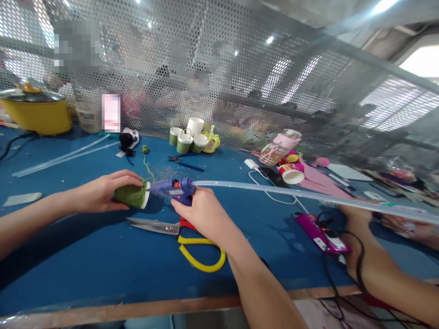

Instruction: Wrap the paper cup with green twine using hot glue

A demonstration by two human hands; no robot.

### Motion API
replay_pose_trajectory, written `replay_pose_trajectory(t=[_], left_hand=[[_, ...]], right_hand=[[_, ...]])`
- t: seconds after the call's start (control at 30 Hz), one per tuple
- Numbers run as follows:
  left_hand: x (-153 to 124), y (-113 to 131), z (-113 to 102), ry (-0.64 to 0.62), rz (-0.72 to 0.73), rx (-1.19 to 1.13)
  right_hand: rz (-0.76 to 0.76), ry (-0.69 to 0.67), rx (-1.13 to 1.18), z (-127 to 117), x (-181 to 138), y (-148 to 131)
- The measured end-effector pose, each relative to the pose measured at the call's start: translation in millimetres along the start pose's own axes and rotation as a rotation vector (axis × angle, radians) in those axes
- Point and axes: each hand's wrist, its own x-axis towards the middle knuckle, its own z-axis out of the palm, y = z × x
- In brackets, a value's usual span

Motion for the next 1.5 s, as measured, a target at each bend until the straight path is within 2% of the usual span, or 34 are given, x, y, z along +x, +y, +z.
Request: replay_pose_trajectory(t=[0.33,0.63,0.73,0.87,1.0,1.1,1.5], left_hand=[[-0.3,2.5,-1.3,-0.015,0.002,0.012],[-0.2,3.0,-1.7,-0.013,0.001,0.029],[0.0,2.5,-1.6,-0.006,-0.016,0.02],[-0.3,-0.3,-0.7,0.007,-0.053,-0.001],[-0.6,-2.0,-0.4,0.01,-0.055,-0.02],[-0.7,-1.5,-0.7,0.021,-0.045,-0.028],[-1.4,-0.9,-1.2,-0.003,-0.074,-0.019]], right_hand=[[-0.027,0.056,0.007,8.5,13.5,6.4],[0.032,0.033,0.052,11.8,19.8,2.8],[0.078,-0.022,0.142,8.2,17.4,5.1],[0.095,-0.057,0.371,2.1,18.7,16.2],[0.165,0.018,0.617,-0.1,27.8,35.7],[0.195,0.083,0.686,1.8,35.2,49.6],[0.32,0.129,-0.034,22.8,60.7,82.1]])
